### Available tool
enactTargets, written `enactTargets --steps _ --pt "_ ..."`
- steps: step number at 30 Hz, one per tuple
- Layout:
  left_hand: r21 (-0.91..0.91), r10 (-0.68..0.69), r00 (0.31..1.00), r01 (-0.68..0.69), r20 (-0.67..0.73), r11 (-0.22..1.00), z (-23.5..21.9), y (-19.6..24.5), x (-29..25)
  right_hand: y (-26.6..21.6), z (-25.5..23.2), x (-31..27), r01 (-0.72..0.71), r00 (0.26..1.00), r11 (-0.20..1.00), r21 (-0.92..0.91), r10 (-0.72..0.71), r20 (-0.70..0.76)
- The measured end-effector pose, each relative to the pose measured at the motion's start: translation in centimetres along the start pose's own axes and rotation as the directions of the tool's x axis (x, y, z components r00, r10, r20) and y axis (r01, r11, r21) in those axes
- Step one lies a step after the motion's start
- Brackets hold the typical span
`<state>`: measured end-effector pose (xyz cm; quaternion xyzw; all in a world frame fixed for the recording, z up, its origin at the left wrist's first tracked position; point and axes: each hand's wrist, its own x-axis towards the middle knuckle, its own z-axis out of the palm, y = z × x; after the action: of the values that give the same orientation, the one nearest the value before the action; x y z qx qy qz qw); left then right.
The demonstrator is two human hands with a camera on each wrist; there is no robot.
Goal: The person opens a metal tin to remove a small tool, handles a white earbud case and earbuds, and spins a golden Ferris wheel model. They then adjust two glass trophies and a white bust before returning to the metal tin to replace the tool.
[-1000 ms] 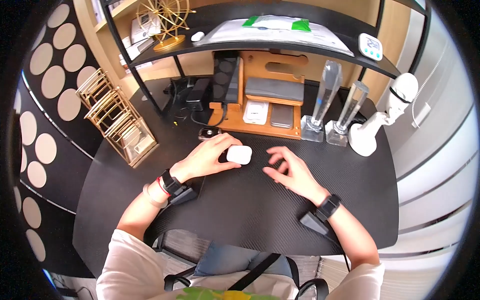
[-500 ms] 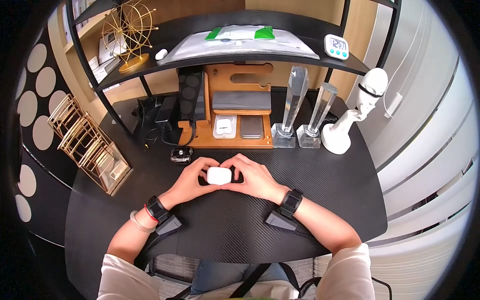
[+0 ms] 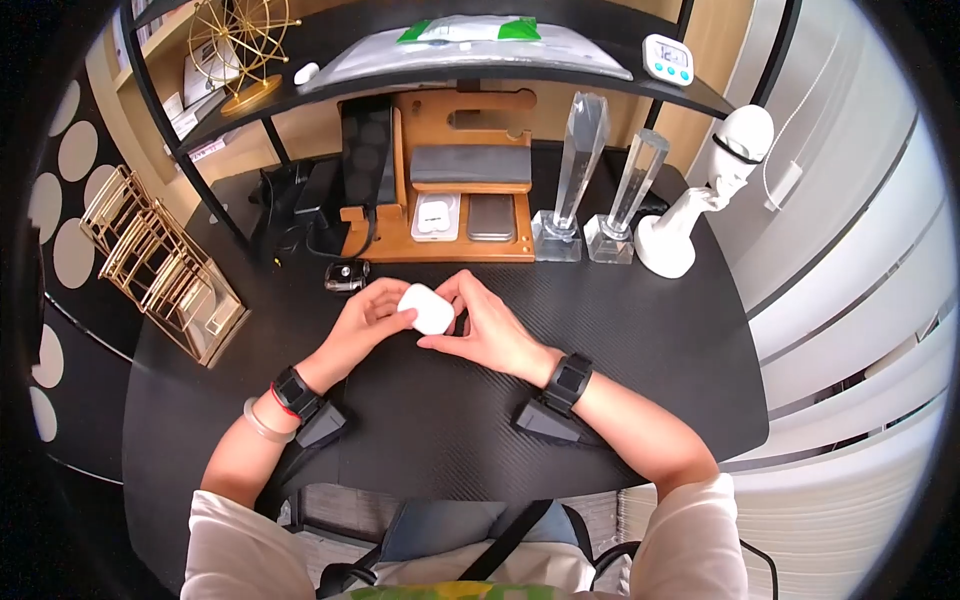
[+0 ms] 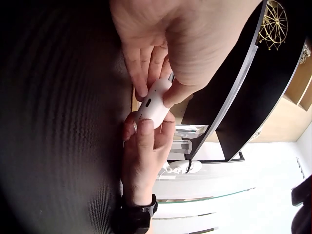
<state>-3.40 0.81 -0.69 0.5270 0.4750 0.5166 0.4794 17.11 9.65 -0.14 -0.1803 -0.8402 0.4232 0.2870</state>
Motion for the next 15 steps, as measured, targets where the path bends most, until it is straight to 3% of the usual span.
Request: enactTargets --steps 2,4,5,15 --pt "-0.026 -0.020 1.000 0.020 0.013 0.999 -0.1 0.0 -0.1 0.0 -0.4 -0.1 -0.013 1.000 0.997 0.071 0.012 0.024" --pt "-0.054 -0.032 0.999 0.032 0.007 0.998 0.0 0.5 -0.1 0.4 -0.6 0.0 -0.128 0.989 0.981 0.145 0.116 0.087" --pt "-0.055 -0.037 0.999 0.037 0.001 0.998 0.0 0.7 -0.1 0.7 -0.3 -0.1 -0.079 0.997 0.986 0.148 0.076 0.032" --pt "0.018 0.005 0.999 -0.006 0.038 1.000 -0.2 0.6 0.0 0.9 -0.6 -0.2 -0.054 0.992 0.988 0.146 0.036 0.124"
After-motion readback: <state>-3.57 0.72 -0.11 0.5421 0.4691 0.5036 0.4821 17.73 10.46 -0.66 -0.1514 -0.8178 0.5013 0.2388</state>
